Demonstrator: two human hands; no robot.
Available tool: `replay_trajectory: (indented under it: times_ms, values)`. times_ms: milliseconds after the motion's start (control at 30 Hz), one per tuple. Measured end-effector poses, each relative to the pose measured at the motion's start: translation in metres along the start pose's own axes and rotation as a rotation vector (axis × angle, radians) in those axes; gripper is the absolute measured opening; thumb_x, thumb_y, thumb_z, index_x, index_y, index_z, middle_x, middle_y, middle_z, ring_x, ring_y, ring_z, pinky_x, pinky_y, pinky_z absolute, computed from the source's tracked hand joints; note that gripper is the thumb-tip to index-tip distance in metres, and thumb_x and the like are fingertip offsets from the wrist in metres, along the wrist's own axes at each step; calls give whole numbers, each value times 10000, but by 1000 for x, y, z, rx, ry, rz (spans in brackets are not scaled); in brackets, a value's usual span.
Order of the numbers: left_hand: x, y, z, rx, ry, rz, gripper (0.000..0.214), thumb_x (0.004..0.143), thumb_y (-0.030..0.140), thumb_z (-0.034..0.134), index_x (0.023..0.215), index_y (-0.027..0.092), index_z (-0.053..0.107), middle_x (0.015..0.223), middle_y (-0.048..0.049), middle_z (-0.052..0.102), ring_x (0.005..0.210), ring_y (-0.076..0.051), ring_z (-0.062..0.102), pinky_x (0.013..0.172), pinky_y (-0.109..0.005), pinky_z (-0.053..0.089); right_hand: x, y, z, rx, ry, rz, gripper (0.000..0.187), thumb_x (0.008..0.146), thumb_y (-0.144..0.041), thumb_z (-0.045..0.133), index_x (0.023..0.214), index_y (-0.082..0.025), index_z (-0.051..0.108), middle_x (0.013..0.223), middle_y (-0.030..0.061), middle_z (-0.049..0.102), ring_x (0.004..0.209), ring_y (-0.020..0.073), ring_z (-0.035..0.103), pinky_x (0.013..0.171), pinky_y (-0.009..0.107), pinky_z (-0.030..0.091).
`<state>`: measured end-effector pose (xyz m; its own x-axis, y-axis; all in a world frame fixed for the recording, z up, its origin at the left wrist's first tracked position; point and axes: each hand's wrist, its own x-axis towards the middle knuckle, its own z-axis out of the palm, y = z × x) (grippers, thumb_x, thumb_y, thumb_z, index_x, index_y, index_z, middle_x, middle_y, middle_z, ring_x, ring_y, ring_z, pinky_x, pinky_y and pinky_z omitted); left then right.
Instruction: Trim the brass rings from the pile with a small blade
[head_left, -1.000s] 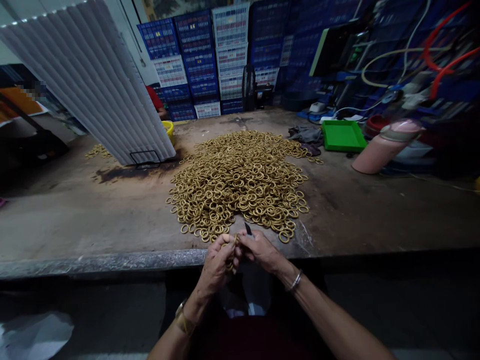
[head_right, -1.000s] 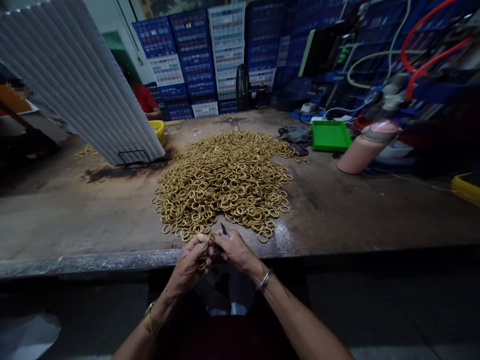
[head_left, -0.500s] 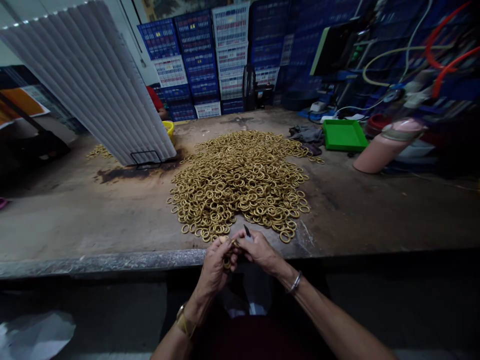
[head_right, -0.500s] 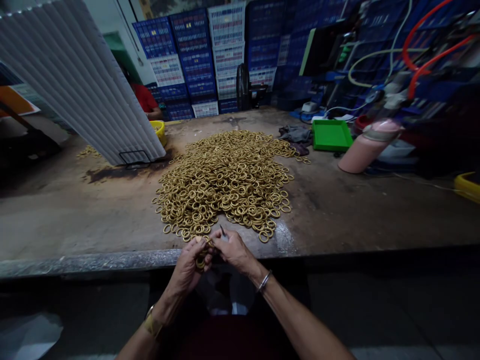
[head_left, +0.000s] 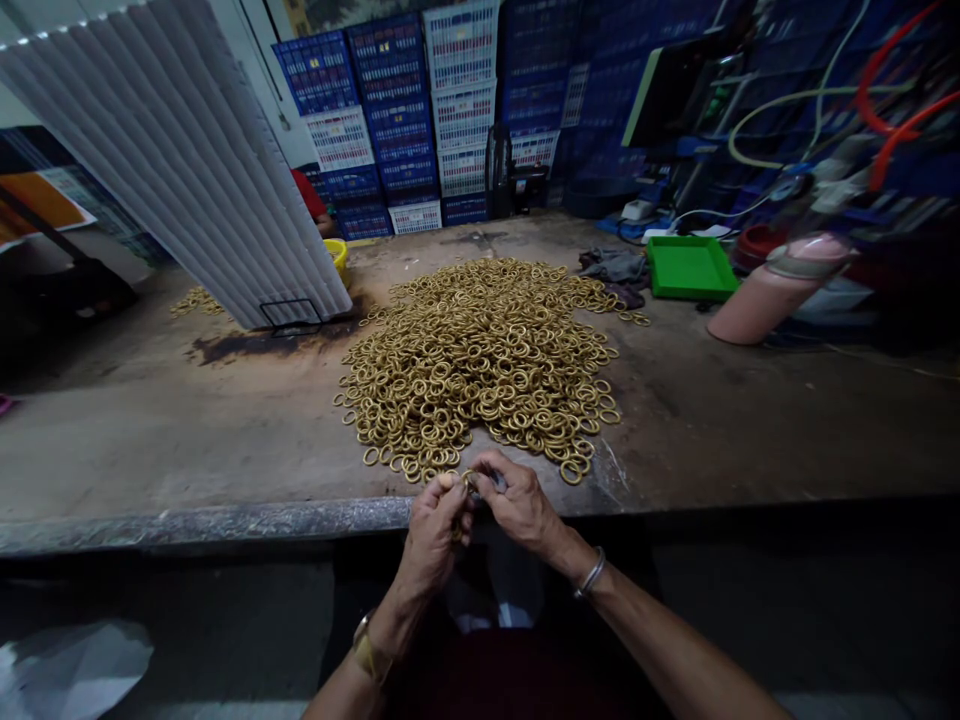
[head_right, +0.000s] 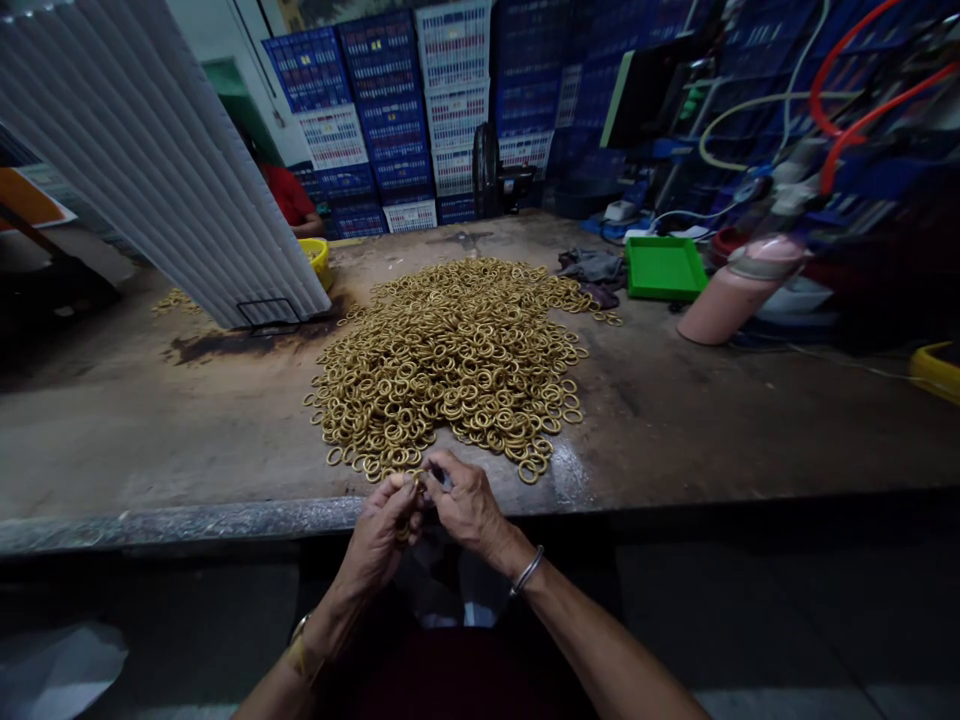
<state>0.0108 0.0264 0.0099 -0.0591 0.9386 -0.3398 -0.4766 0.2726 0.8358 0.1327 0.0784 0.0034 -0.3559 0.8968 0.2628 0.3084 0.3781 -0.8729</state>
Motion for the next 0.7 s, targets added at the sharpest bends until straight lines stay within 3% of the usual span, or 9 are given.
replay_trajectory:
  times_ms: [100, 167, 333, 500, 700]
  values:
    - [2, 4, -1, -138, -3, -79, 189, 714, 287, 622, 756, 155, 494, 615, 33, 508, 432, -33, 421, 373, -130, 283, 1, 4, 3, 121, -9, 133, 99, 776, -239, 478, 797, -180, 554, 720, -9, 586, 674, 106, 537, 637, 206, 413]
    - [5, 7, -3, -287, -36, -211, 161, 723, 245, 607, 790, 143, 502, 613, 28, 498, 421, -28, 411, 366, -124, 278, 1, 6, 4, 163, -42, 174, 112, 776, -262, 484, 774, -177, 557, 706, -14, 586, 661, 102, 531, 632, 204, 414]
    - [9, 8, -4, -534, -106, -491, 84, 754, 190, 537, 752, 116, 497, 570, 26, 452, 376, -15, 357, 331, -107, 234, 2, 7, 2, 159, -79, 165, 130, 759, -301, 521, 755, -175, 554, 684, -21, 561, 660, 99, 514, 632, 202, 410]
    - [7, 2, -3, -560, -131, -570, 92, 775, 200, 499, 728, 122, 488, 560, 15, 465, 364, -23, 365, 322, -105, 233, 4, 5, -1, 164, -101, 181, 174, 753, -266, 512, 889, -180, 578, 677, -26, 554, 636, 97, 509, 618, 210, 413]
    - [6, -1, -4, -552, -98, -574, 79, 763, 195, 514, 740, 125, 488, 553, 13, 474, 363, -26, 362, 324, -108, 237, 6, 4, -2, 239, -144, 203, 139, 759, -244, 481, 779, -173, 599, 682, -15, 576, 642, 100, 519, 618, 210, 415]
